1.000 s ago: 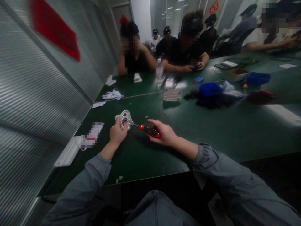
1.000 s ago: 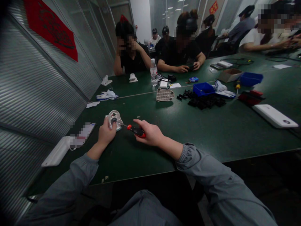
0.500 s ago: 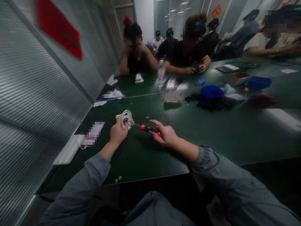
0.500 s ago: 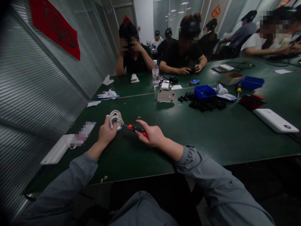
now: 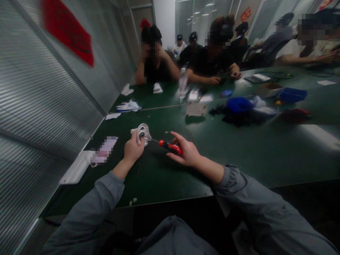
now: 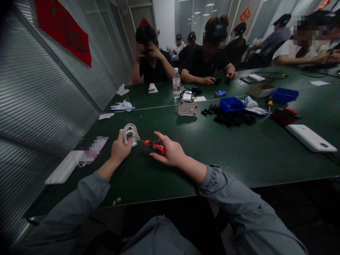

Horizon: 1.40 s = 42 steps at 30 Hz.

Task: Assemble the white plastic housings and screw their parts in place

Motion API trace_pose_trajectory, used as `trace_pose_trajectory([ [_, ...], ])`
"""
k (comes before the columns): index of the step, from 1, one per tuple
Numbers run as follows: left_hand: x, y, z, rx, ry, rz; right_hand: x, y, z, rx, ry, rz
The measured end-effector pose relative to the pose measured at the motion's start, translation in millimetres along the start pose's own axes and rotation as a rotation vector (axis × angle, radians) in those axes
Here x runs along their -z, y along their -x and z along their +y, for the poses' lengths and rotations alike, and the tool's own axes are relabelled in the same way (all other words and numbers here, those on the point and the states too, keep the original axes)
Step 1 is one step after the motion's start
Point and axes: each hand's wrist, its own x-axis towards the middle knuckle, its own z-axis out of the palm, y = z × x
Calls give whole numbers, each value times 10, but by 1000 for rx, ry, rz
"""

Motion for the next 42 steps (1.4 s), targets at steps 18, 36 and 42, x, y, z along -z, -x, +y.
trace_pose_trajectory([
  [18, -19, -5, -12, 21, -27, -10, -1, 2, -24, 80, -19, 0],
  [36, -5, 16, -1, -9, 8, -29, -47, 26, -2, 17, -8, 54],
  [42, -3, 13, -11, -7, 16, -32, -42, 32, -18, 2, -7, -47],
])
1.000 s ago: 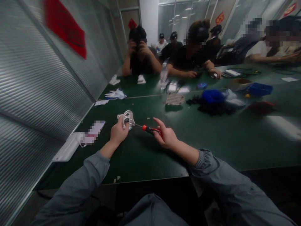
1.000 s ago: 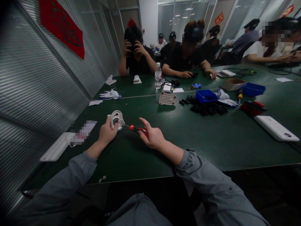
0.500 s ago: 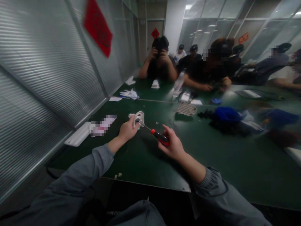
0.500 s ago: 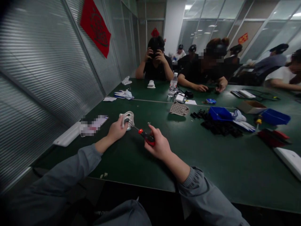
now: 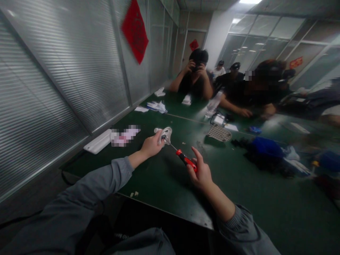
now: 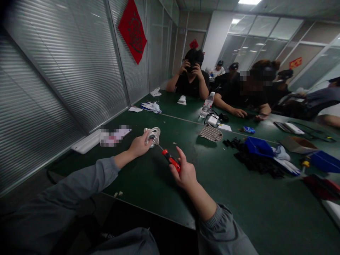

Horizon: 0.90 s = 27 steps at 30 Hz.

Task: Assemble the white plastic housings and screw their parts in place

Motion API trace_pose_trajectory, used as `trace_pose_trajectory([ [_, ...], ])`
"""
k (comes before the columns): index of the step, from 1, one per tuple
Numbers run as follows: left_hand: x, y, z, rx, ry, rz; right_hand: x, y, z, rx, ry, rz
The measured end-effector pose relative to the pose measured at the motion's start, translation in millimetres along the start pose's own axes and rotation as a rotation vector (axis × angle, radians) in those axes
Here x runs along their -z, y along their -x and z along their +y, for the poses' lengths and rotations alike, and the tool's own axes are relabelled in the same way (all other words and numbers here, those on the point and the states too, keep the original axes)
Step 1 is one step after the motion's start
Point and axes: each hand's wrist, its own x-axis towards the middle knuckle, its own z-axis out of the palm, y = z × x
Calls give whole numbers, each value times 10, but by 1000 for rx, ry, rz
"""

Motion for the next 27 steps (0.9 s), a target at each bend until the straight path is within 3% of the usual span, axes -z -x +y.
trace_pose_trajectory([
  [4, -16, -11, -14, 11, -31, 2, 2, -18, 5, 12, -32, 68],
  [9, -12, -14, -5, 10, -35, 2, -9, -7, 24, -18, -40, 3],
  [14, -20, -13, -19, 24, -11, -6, -32, -7, -9, 48, -47, 95],
  [20, -21, -10, -29, 28, 20, -17, -23, 7, -9, -24, -51, 40],
  [24, -8, -7, -18, 36, 32, -28, -44, 4, -10, 42, -53, 85],
  [27, -1, -5, -13, 41, 32, -23, -36, 6, -20, 26, -29, 18],
])
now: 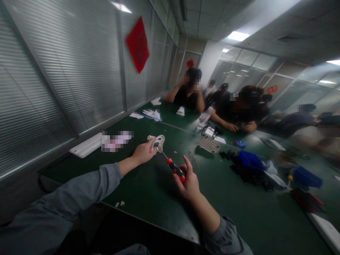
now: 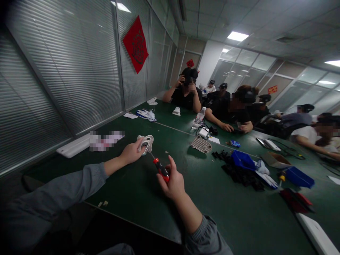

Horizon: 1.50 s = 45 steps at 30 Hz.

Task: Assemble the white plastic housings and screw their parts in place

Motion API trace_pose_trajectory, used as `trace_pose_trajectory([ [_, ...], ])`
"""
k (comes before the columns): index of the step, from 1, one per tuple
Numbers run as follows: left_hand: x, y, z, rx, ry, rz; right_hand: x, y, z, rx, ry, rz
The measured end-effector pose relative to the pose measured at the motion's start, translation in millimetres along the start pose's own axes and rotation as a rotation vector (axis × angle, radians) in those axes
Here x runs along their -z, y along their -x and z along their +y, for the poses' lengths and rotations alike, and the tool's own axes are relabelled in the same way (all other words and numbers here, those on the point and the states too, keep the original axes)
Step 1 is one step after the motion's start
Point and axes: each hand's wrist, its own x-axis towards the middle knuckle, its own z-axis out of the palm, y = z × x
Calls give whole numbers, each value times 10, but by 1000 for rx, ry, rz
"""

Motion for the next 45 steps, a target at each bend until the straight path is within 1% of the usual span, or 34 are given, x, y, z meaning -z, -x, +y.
trace_pose_trajectory([
  [2, 4, 2, 3, 6, 2, -7, 8, 4, 0, -52, 11, -23],
  [4, 5, 4, 6, 3, 7, -9, 8, 5, 3, -71, 5, 10],
  [7, -3, 3, 7, 8, -15, 6, 0, -2, 2, -19, -17, 57],
  [9, -10, -2, 5, 24, -37, 8, 0, -6, -4, -24, -2, 29],
  [11, -11, -6, 2, 38, -46, 1, 3, -6, -8, -72, 21, -15],
  [13, -7, -7, 2, 33, -42, -7, 2, -5, -6, -104, 26, -14],
  [17, 7, 5, 12, 12, -23, -3, -4, -9, 1, -37, -12, 66],
  [20, 16, 10, 21, -2, -19, 3, 7, -10, 3, 13, -3, 24],
  [23, 21, 9, 21, -1, -24, -1, 16, -4, 12, -19, 39, -12],
  [26, 18, 12, 12, -16, -23, -5, 3, -6, 26, -46, 27, 39],
  [29, 10, 16, 5, -36, -19, 9, -3, -15, 31, 10, 6, 75],
  [32, 5, 15, 1, -30, -20, 13, 13, -13, 35, 47, 46, -24],
  [34, 5, 11, -2, -14, -19, 8, 21, -7, 39, 15, 68, -70],
  [35, 5, 10, -3, -11, -17, 5, 21, -5, 40, -9, 69, -64],
  [37, 3, 9, -4, -9, -22, 4, 18, -8, 34, -41, 55, 2],
  [39, -2, 10, -2, -8, -40, 10, 19, -19, 18, -22, 37, 65],
  [40, -6, 11, 0, -6, -51, 15, 24, -25, 7, -6, 35, 74],
  [42, -11, 11, 3, -3, -68, 20, 39, -34, -14, 11, 54, 24],
  [45, -9, 4, 5, 9, -76, 12, 51, -39, -22, -29, 89, -101],
])
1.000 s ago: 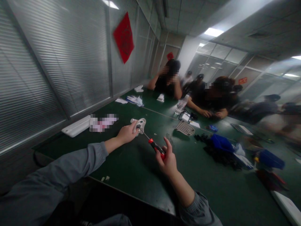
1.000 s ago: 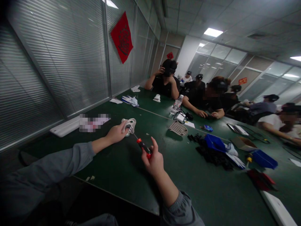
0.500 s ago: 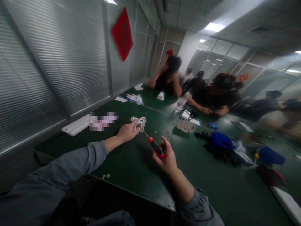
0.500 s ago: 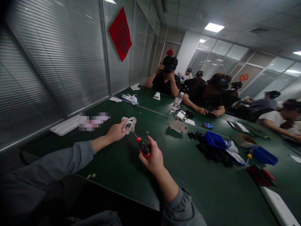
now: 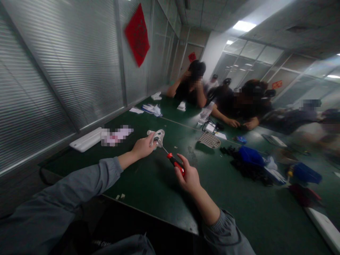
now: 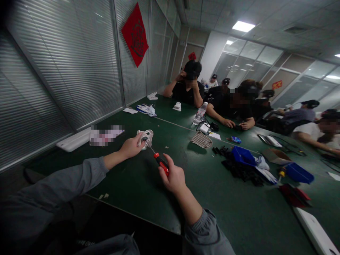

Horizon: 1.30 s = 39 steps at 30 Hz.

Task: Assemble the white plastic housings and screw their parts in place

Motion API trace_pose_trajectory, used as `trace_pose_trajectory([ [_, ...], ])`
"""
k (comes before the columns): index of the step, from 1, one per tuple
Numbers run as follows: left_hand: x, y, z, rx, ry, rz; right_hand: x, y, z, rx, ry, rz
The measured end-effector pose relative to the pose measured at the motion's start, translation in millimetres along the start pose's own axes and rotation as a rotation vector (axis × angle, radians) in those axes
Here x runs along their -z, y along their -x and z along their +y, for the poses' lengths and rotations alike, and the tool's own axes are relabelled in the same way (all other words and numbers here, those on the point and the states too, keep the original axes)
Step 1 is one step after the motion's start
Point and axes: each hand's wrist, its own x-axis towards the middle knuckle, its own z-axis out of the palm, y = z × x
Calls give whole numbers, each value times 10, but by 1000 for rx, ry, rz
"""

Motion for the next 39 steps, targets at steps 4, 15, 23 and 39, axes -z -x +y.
trace_pose_trajectory([
  [4, 21, -7, 3, 15, 17, -13, -20, -8, 30, -13, -22, 5],
  [15, 48, 30, 32, -52, 33, 8, -31, 16, 59, 11, -64, 191],
  [23, 25, 24, 23, -38, 8, 1, 21, 27, 35, 98, -13, 83],
  [39, 66, 36, 41, -25, 0, -8, -29, 32, 41, 42, -84, 173],
])
